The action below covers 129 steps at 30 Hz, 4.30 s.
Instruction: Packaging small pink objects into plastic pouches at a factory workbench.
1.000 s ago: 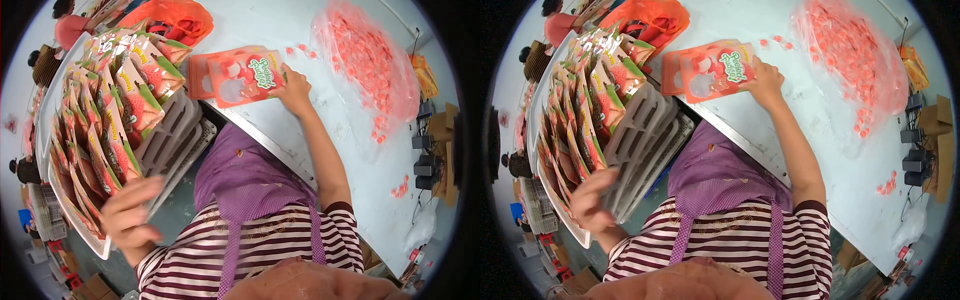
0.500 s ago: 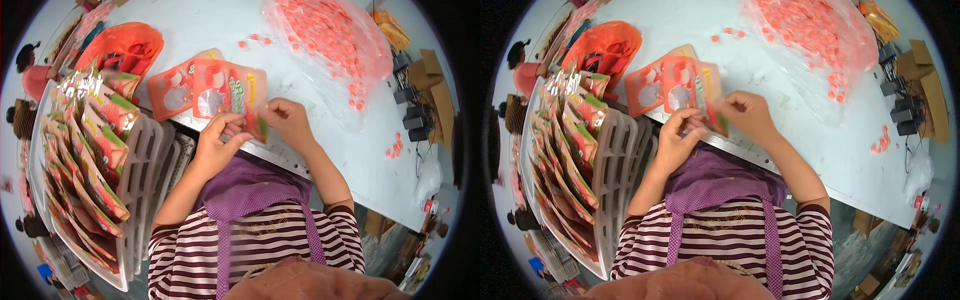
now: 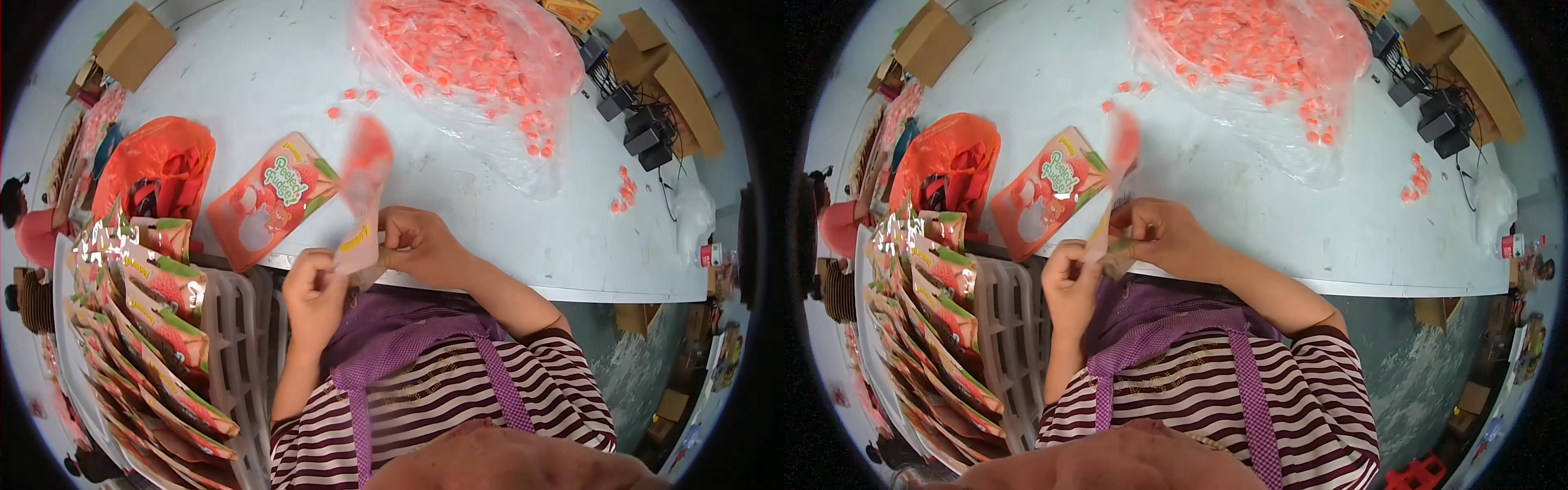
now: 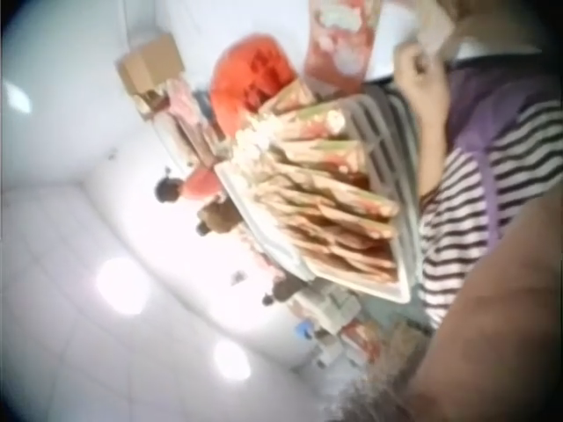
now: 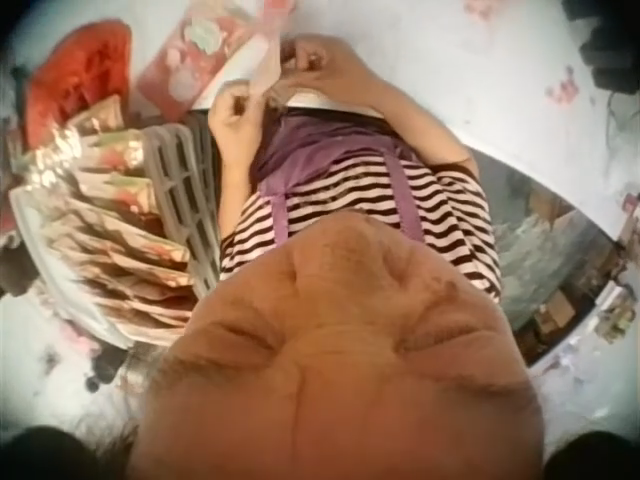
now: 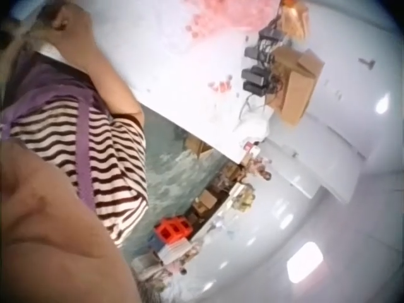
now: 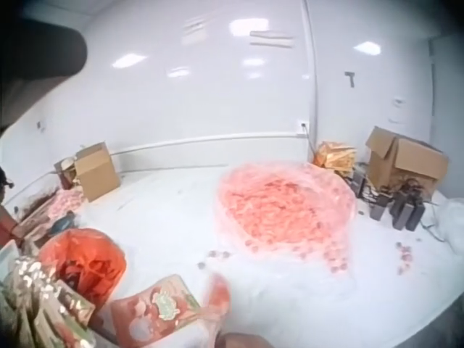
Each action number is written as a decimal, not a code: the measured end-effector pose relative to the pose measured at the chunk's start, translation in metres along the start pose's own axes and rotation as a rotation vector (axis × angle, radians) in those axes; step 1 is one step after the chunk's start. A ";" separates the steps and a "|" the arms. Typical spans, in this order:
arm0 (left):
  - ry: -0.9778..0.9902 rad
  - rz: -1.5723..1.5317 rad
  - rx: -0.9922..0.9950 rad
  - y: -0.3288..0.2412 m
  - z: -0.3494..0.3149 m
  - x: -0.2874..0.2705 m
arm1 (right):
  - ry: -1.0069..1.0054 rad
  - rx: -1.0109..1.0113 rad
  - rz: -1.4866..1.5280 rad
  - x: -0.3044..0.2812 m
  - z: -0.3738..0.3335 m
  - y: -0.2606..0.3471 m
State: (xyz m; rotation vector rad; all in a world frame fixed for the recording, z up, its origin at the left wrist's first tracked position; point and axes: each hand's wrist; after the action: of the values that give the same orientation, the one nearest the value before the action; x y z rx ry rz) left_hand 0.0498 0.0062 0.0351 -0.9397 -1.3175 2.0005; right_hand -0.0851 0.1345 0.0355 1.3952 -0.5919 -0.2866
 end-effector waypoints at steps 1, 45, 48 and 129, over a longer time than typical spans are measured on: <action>-0.083 -0.117 -0.044 0.008 0.001 -0.005 | -0.010 -0.005 -0.004 -0.001 -0.001 -0.004; 0.031 -0.494 -0.548 0.077 0.042 0.039 | -0.868 -0.138 -1.460 -0.433 0.133 0.043; 0.060 -0.517 -0.528 0.084 0.041 0.038 | -0.871 0.113 -0.863 -0.426 0.150 0.025; -0.096 0.682 0.364 -0.078 0.035 -0.043 | -0.207 -0.169 -1.389 -0.064 -0.017 -0.057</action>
State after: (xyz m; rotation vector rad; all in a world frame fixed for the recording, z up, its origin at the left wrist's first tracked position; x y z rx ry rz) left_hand 0.0532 -0.0180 0.1281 -1.2267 -0.6660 2.7013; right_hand -0.1198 0.1719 -0.0354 1.4165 0.3429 -1.5490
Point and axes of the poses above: each hand's wrist, its own z-axis towards the middle knuckle, its own x-axis out of the palm, y = z × x, and after that the axes turned 1 degree about z, right-handed
